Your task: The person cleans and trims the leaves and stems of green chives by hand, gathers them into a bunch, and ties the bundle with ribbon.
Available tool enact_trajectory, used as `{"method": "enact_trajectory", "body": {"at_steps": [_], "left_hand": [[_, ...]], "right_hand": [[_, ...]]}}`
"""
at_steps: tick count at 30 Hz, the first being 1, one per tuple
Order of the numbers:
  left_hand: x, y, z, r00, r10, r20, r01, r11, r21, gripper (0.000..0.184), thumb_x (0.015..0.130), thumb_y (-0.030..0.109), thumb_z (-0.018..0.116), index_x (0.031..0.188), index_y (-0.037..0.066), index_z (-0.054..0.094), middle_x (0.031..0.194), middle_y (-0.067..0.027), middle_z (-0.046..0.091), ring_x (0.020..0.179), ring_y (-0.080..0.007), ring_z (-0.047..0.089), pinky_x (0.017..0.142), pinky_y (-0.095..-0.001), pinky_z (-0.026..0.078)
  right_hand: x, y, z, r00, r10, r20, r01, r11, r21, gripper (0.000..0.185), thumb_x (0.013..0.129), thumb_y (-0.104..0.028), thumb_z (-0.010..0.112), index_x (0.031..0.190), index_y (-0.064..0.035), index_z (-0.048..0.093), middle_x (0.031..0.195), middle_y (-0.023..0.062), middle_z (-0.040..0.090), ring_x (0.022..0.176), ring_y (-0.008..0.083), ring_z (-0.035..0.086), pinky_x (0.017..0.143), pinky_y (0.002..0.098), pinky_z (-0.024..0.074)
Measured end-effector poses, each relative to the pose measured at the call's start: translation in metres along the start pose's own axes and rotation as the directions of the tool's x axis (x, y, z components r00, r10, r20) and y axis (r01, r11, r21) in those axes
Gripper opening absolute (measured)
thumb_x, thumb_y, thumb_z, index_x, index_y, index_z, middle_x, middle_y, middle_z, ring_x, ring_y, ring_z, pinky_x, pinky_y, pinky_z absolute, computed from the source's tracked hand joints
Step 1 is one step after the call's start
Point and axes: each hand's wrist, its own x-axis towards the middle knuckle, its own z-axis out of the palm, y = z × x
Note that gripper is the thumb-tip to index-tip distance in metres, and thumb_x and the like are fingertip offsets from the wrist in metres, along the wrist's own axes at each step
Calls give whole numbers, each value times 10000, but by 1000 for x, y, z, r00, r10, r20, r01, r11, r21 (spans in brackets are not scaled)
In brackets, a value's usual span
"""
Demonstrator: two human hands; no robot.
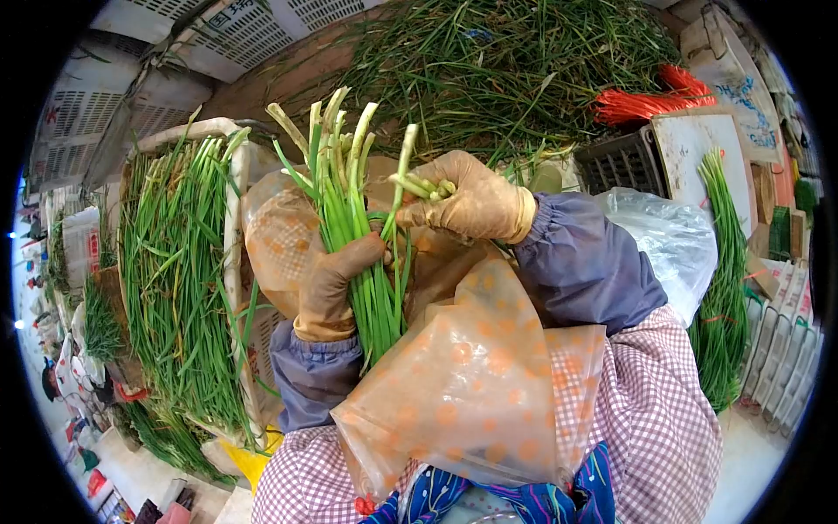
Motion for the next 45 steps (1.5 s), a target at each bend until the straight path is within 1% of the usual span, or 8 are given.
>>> {"method": "enact_trajectory", "body": {"at_steps": [6, 9, 17, 25, 31, 36, 43, 45], "left_hand": [[-2, 4, -6, 992, -125, -24, 125, 992, -5, 339, 702, 83, 666, 1004, -21, 554, 730, -77, 597, 570, -173, 609, 500, -280, 535], [-4, 7, -10, 988, -144, -49, 147, 987, 69, 347, 701, 90, 670, 1013, -13, 557, 738, -75, 600, 564, -168, 608, 475, -273, 528], [2, -2, 2, 996, -68, -55, 73, 993, 97, 393, 703, 93, 676, 1058, -5, 537, 786, -85, 616, 576, -171, 610, 489, -284, 543], [-4, 1, -6, 992, -122, -36, 124, 991, 54, 337, 722, 85, 667, 1037, 11, 571, 813, -81, 625, 594, -158, 609, 516, -268, 528], [2, -1, -4, 997, -4, -83, 19, 983, 181, 349, 739, 135, 663, 1051, -3, 589, 815, -73, 629, 606, -150, 607, 529, -268, 527], [2, 1, -9, 980, -175, 96, 187, 973, -134, 475, 748, 141, 661, 1165, -28, 508, 950, -120, 623, 778, -214, 635, 645, -323, 552], [8, 4, -16, 966, -73, 248, 152, 936, -318, 581, 737, 251, 656, 1217, -7, 454, 1139, -171, 532, 994, -348, 578, 854, -475, 506], [9, 4, -16, 937, -148, 316, 260, 900, -349, 594, 719, 274, 651, 1208, -6, 463, 1143, -185, 542, 1025, -350, 569, 849, -483, 508]], "right_hand": [[19, 32, -60, 725, -539, -430, 383, 833, -398, 149, 837, -135, 601, 939, -38, 651, 785, 49, 652, 697, 88, 568, 610, 262, 484], [17, 15, -133, 439, -436, -785, -112, 841, -530, 154, 863, -186, 587, 922, -61, 656, 842, 64, 661, 730, 122, 610, 646, 252, 505], [11, 5, -7, 954, 65, -292, -26, 991, 135, 220, 816, -202, 670, 860, 14, 667, 793, 25, 647, 692, 92, 556, 622, 251, 459], [43, 33, -48, 690, -409, -597, 414, 900, -137, 195, 851, -198, 626, 829, -7, 658, 668, 20, 607, 563, 71, 456, 525, 234, 408], [14, -2, -33, 889, 307, -341, -200, 928, 314, 191, 877, -256, 585, 902, -77, 645, 504, -65, 368, 391, 47, 306, 364, 214, 236], [29, 14, -11, 967, -37, -254, 99, 967, 236, 259, 883, -312, 553, 841, -79, 657, 583, -25, 478, 493, 75, 425, 407, 225, 319], [13, -22, -139, 487, -463, -741, 474, 852, -222, 250, 919, -246, 482, 893, -66, 654, 621, -2, 558, 552, 70, 491, 469, 216, 388], [2, -33, -96, 716, -394, -576, 237, 914, -330, 205, 898, -239, 545, 930, -67, 652, 625, -19, 567, 580, 54, 508, 511, 194, 393]]}}
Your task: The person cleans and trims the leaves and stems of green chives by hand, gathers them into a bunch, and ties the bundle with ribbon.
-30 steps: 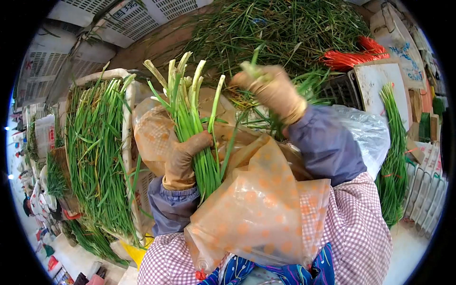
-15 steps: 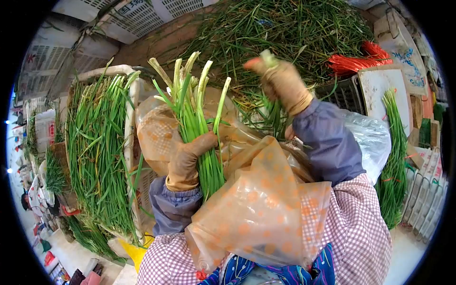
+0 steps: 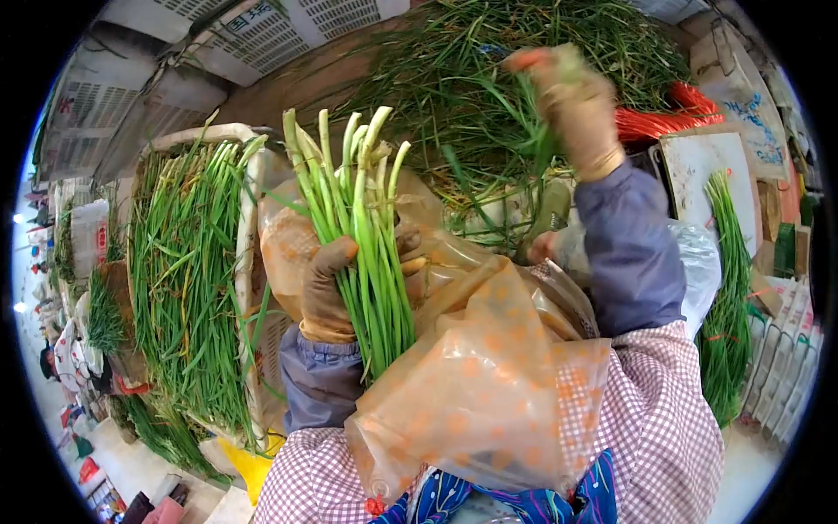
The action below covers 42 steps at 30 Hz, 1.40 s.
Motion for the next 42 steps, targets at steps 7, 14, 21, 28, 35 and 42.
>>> {"method": "enact_trajectory", "body": {"at_steps": [7, 14, 21, 28, 35, 42], "left_hand": [[1, -3, 9, 983, 76, -168, -55, 990, 126, 480, 721, 268, 630, 1108, 2, 530, 978, -163, 624, 893, -327, 619, 786, -442, 536], [1, -4, -4, 934, 315, -171, -316, 949, 22, 484, 739, 333, 623, 1062, -16, 535, 983, -142, 600, 843, -316, 614, 775, -448, 516], [-1, 0, 15, 933, 343, -107, -320, 928, 189, 466, 743, 311, 619, 1082, 3, 532, 876, -126, 629, 706, -280, 622, 674, -392, 545], [2, -5, 15, 943, 288, -166, -280, 957, 75, 423, 748, 316, 605, 1045, 19, 551, 875, -150, 633, 732, -262, 623, 666, -373, 547], [-1, -3, 6, 973, 213, -85, -212, 977, 15, 418, 775, 358, 591, 1024, 24, 558, 874, -161, 615, 792, -281, 605, 688, -393, 540], [-10, -16, 17, 939, 275, -205, -143, 858, 494, 491, 702, 31, 649, 1165, 29, 488, 986, -109, 609, 797, -209, 625, 685, -333, 538]], "right_hand": [[-56, 0, 84, 733, 402, 548, -654, 638, 406, 186, 828, -216, 654, 831, -32, 628, 553, -35, 441, 419, 41, 334, 382, 220, 230], [-46, 17, 47, 860, 393, 325, -498, 784, 370, 240, 898, -215, 536, 860, -1, 636, 571, -11, 448, 470, 75, 410, 426, 222, 337], [8, 27, -39, 949, 119, -293, -38, 963, 267, 276, 906, -289, 508, 881, -26, 588, 891, 113, 648, 621, 128, 595, 485, 238, 495], [-57, -7, 58, 799, 266, 539, -456, 852, 256, 226, 777, -173, 716, 941, -40, 636, 685, -6, 572, 502, 51, 447, 438, 206, 352], [-73, 8, 70, 664, 432, 611, -702, 641, 310, 127, 774, -142, 702, 828, -49, 633, 584, -22, 516, 458, 53, 420, 406, 221, 307], [-74, -14, 76, 830, 246, 500, -446, 831, 333, 174, 776, -139, 702, 901, -26, 657, 738, 10, 618, 643, 63, 529, 579, 232, 450]]}}
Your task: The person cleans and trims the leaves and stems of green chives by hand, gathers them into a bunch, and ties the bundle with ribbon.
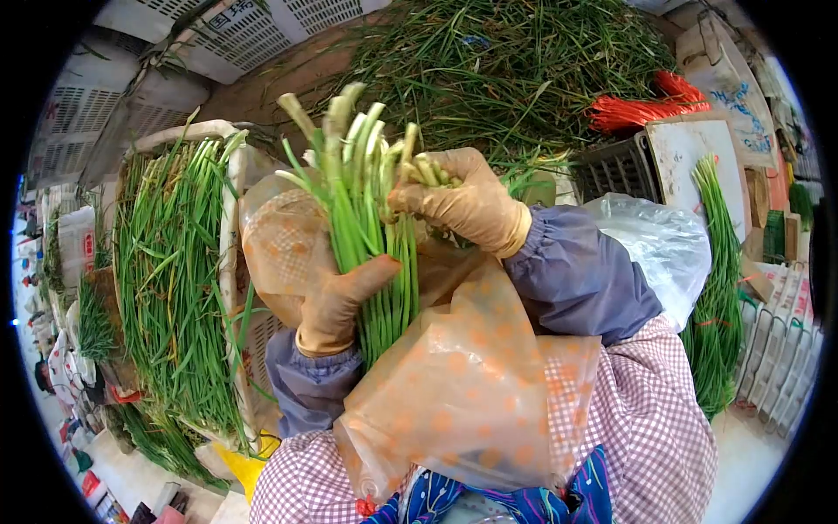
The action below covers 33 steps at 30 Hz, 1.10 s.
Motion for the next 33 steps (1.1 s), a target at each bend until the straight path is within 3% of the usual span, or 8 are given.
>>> {"method": "enact_trajectory", "body": {"at_steps": [2, 6, 9, 12, 20, 23, 26, 33], "left_hand": [[2, -8, -4, 998, -40, -39, 42, 997, 60, 505, 695, -5, 642, 1170, 23, 473, 963, -106, 613, 803, -211, 625, 678, -329, 536], [4, -10, -23, 995, -89, 53, 93, 992, -88, 425, 732, 70, 647, 1126, -9, 509, 951, -105, 614, 780, -218, 630, 669, -316, 547], [4, -6, -23, 987, -155, -41, 149, 981, -121, 383, 695, 50, 662, 1044, 30, 507, 770, -71, 588, 642, -180, 605, 570, -290, 528], [3, 1, -20, 980, -193, -43, 188, 977, -102, 316, 721, 60, 643, 1009, 15, 522, 763, -87, 597, 643, -193, 610, 570, -307, 537], [9, -11, -34, 955, -204, 214, 284, 836, -470, 331, 752, 47, 613, 1062, -21, 521, 787, -127, 618, 686, -237, 627, 604, -320, 549], [11, -9, -7, 991, -129, -26, 112, 935, -337, 328, 753, 66, 621, 1055, -24, 527, 781, -113, 616, 671, -220, 627, 578, -303, 541], [14, -2, -10, 960, -244, 140, 271, 936, -226, 323, 755, 90, 630, 1049, -9, 538, 777, -96, 614, 644, -195, 623, 548, -278, 527], [12, 5, -2, 978, -124, 168, 147, 980, -131, 337, 742, 127, 661, 1042, 22, 548, 753, -61, 601, 591, -159, 597, 507, -264, 506]], "right_hand": [[-1, -4, 3, 994, 88, 63, -92, 994, 64, 208, 777, -141, 703, 946, -27, 663, 815, 14, 640, 736, 67, 542, 674, 240, 463], [2, 0, -5, 975, 164, 147, -165, 986, -3, 167, 765, -140, 716, 869, -25, 655, 719, -8, 606, 651, 51, 520, 561, 224, 437], [1, 5, -9, 949, 176, 263, -193, 980, 39, 109, 770, -87, 704, 837, -25, 645, 634, -3, 564, 485, 56, 447, 441, 205, 358], [2, 7, -10, 965, 136, 226, -119, 989, -88, 116, 774, -91, 701, 852, -29, 640, 628, -6, 553, 481, 57, 444, 432, 210, 353], [5, 5, -26, 967, 179, 178, -156, 978, -138, 130, 785, -112, 684, 887, -44, 641, 637, -30, 557, 508, 33, 435, 431, 216, 356], [6, -1, -25, 970, 106, 219, -56, 973, -225, 115, 791, -109, 674, 878, -41, 645, 646, -36, 562, 537, 35, 451, 460, 217, 373], [7, -7, -21, 955, 72, 286, -42, 993, -111, 126, 790, -122, 678, 886, -44, 652, 675, -36, 581, 581, 38, 468, 503, 225, 394], [8, 0, -10, 989, -36, 143, 64, 978, -200, 206, 772, -134, 687, 954, -40, 658, 806, 15, 654, 739, 64, 544, 667, 248, 468]]}}
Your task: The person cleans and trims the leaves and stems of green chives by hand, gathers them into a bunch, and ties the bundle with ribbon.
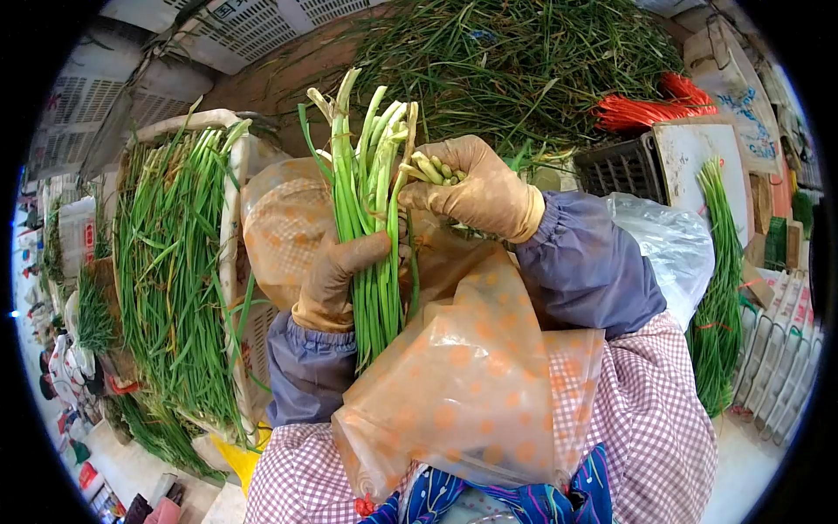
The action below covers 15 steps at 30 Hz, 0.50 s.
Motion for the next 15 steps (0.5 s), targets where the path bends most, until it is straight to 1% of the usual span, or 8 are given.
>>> {"method": "enact_trajectory", "body": {"at_steps": [3, 5, 6, 7, 9, 11, 13, 15], "left_hand": [[-2, 3, -3, 997, -65, 32, 65, 998, 3, 414, 713, 159, 697, 1060, 13, 527, 855, -80, 600, 714, -170, 604, 593, -273, 525], [-7, 4, -4, 989, -134, -58, 134, 991, -8, 365, 723, 162, 690, 1033, 30, 547, 793, -63, 595, 643, -162, 596, 545, -270, 516], [-9, 4, -5, 969, -201, -145, 200, 980, -23, 317, 734, 165, 683, 1005, 47, 566, 730, -45, 590, 572, -154, 587, 497, -267, 508], [-10, 3, -7, 969, -197, -150, 196, 980, -26, 317, 734, 165, 683, 1005, 47, 566, 730, -45, 590, 572, -154, 587, 497, -267, 508], [-12, 3, -8, 962, -75, -261, 93, 994, 54, 305, 736, 172, 681, 996, 58, 570, 722, -42, 587, 574, -161, 595, 493, -277, 516], [-12, 2, -7, 969, -26, -245, 43, 997, 64, 297, 736, 154, 680, 993, 57, 566, 730, -44, 588, 576, -163, 596, 496, -283, 520], [-9, 1, -3, 973, 15, -230, 1, 998, 70, 290, 737, 136, 679, 991, 55, 563, 739, -46, 589, 578, -164, 598, 498, -290, 525], [-5, 2, 4, 965, 32, -261, 3, 991, 135, 277, 740, 90, 671, 988, 48, 555, 759, -55, 591, 598, -168, 600, 534, -298, 534]], "right_hand": [[1, 2, -2, 998, 64, 18, -63, 998, -18, 226, 765, -145, 697, 957, -32, 653, 816, 16, 655, 742, 71, 544, 666, 258, 470], [13, 31, -15, 930, -333, -155, 301, 933, -195, 190, 777, -143, 687, 928, -32, 655, 786, 8, 644, 726, 69, 535, 654, 254, 466], [16, 19, -28, 904, -309, -296, 262, 947, -187, 124, 789, -126, 674, 884, -49, 655, 750, -3, 625, 692, 67, 526, 632, 251, 464], [18, 14, -51, 872, -133, -471, 122, 991, -53, 80, 804, -124, 661, 853, -62, 651, 722, -9, 602, 654, 62, 514, 595, 233, 455], [23, 18, -96, 668, -199, -717, 42, 972, -231, 118, 811, -142, 656, 873, -42, 652, 739, 3, 611, 625, 56, 511, 572, 215, 449], [21, 24, -108, 667, -147, -730, -66, 965, -255, 149, 797, -142, 672, 890, -29, 649, 767, 16, 628, 650, 78, 540, 622, 231, 474], [11, 23, -70, 722, -341, -602, 80, 905, -417, 194, 785, -159, 692, 900, -10, 647, 790, 33, 638, 681, 97, 560, 661, 238, 483], [0, 15, -32, 924, -151, -352, 69, 969, -235, 229, 776, -175, 706, 911, 1, 645, 812, 46, 645, 702, 100, 565, 663, 231, 482]]}}
